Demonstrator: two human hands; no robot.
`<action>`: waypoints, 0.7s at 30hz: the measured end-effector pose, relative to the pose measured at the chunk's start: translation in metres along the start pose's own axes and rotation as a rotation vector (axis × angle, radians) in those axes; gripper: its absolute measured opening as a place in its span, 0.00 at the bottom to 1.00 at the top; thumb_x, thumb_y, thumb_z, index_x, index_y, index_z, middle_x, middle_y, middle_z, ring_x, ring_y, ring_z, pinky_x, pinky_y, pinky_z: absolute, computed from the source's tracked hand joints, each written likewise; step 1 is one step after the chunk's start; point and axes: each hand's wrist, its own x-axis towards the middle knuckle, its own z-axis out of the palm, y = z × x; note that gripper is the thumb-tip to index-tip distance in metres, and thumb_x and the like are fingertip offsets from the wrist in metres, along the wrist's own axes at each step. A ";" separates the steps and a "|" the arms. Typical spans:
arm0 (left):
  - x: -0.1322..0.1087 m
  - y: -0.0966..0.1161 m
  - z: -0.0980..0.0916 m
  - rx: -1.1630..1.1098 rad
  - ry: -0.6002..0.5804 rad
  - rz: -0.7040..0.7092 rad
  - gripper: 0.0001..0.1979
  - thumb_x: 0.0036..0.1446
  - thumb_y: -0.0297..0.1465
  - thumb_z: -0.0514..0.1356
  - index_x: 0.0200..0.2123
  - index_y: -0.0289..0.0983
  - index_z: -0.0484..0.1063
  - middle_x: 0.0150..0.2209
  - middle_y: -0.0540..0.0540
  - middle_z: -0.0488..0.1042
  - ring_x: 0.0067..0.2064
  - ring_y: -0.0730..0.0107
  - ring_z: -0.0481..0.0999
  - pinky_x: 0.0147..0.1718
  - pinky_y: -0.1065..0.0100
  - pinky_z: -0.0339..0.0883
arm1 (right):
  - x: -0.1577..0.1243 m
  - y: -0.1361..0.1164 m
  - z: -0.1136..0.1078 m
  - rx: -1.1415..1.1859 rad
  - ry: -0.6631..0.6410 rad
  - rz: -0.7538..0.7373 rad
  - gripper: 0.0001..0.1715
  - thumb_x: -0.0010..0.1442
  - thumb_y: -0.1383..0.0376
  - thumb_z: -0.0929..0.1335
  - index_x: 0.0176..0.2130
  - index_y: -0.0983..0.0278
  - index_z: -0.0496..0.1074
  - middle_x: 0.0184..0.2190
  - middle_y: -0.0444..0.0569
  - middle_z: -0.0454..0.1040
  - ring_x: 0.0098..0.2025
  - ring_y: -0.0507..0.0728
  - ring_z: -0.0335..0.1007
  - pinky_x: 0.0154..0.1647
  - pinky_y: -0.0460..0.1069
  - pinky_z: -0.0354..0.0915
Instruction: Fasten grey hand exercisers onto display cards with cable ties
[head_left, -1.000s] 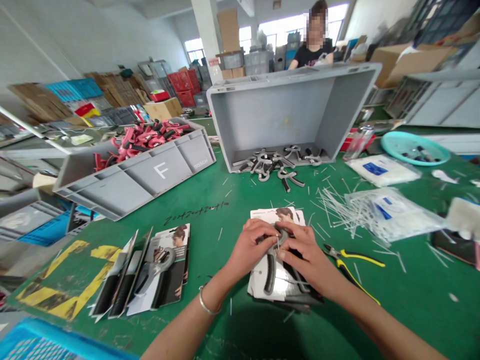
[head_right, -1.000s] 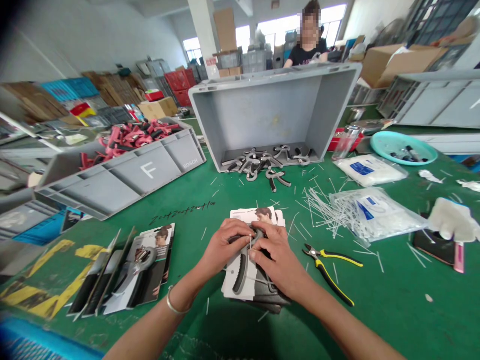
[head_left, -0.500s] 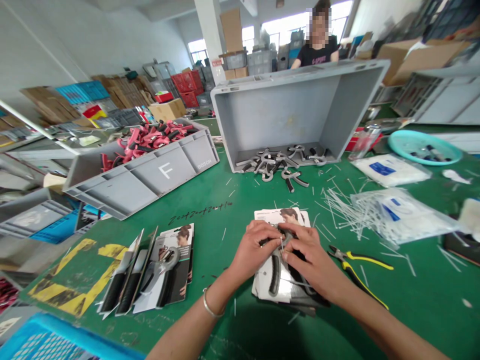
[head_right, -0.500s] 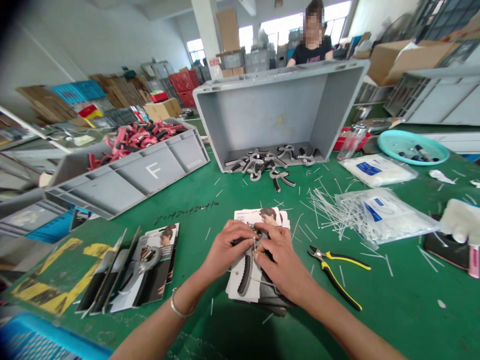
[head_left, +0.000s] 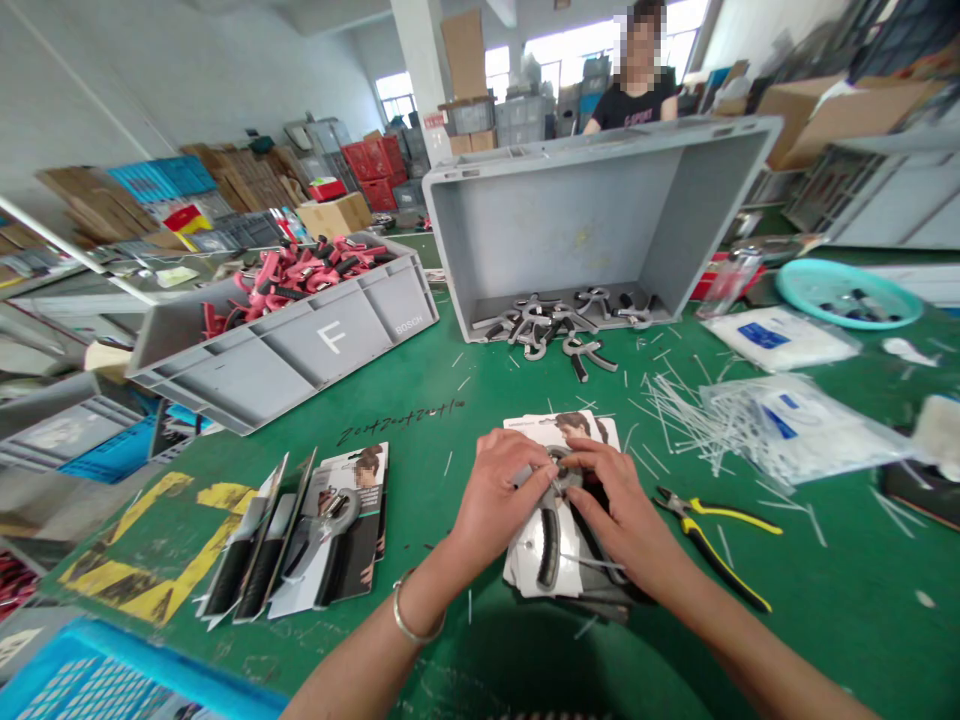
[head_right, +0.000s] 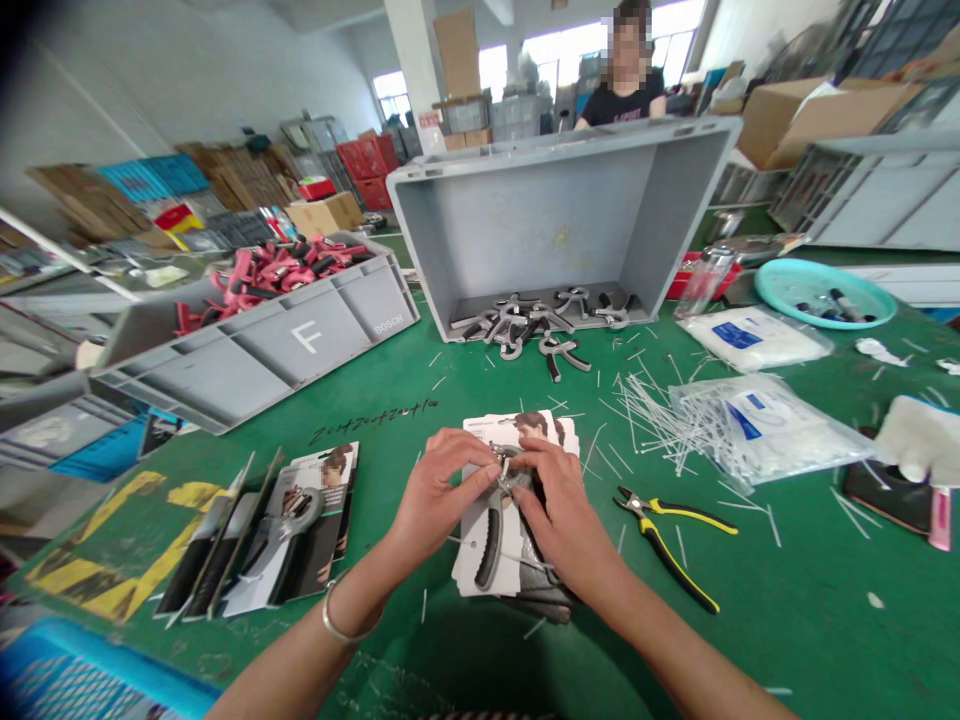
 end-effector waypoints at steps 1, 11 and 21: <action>-0.006 0.006 0.001 0.049 0.020 0.042 0.06 0.63 0.30 0.60 0.32 0.39 0.74 0.35 0.48 0.78 0.44 0.62 0.72 0.50 0.58 0.59 | 0.000 0.000 0.001 0.000 0.011 -0.008 0.16 0.67 0.64 0.62 0.54 0.57 0.66 0.62 0.54 0.62 0.65 0.65 0.54 0.63 0.65 0.54; -0.075 0.016 0.031 0.396 -0.146 0.272 0.08 0.64 0.26 0.54 0.42 0.37 0.73 0.44 0.43 0.77 0.50 0.57 0.71 0.54 0.53 0.58 | 0.003 -0.001 0.006 -0.003 0.035 -0.030 0.12 0.66 0.66 0.64 0.50 0.59 0.66 0.59 0.52 0.65 0.63 0.62 0.55 0.63 0.61 0.53; -0.097 0.025 0.003 0.445 -0.077 -0.162 0.13 0.60 0.38 0.62 0.44 0.36 0.70 0.41 0.39 0.72 0.44 0.52 0.72 0.44 0.51 0.70 | -0.036 -0.046 -0.034 -0.265 -0.388 -0.179 0.08 0.66 0.59 0.66 0.37 0.59 0.72 0.36 0.49 0.74 0.43 0.62 0.63 0.49 0.59 0.58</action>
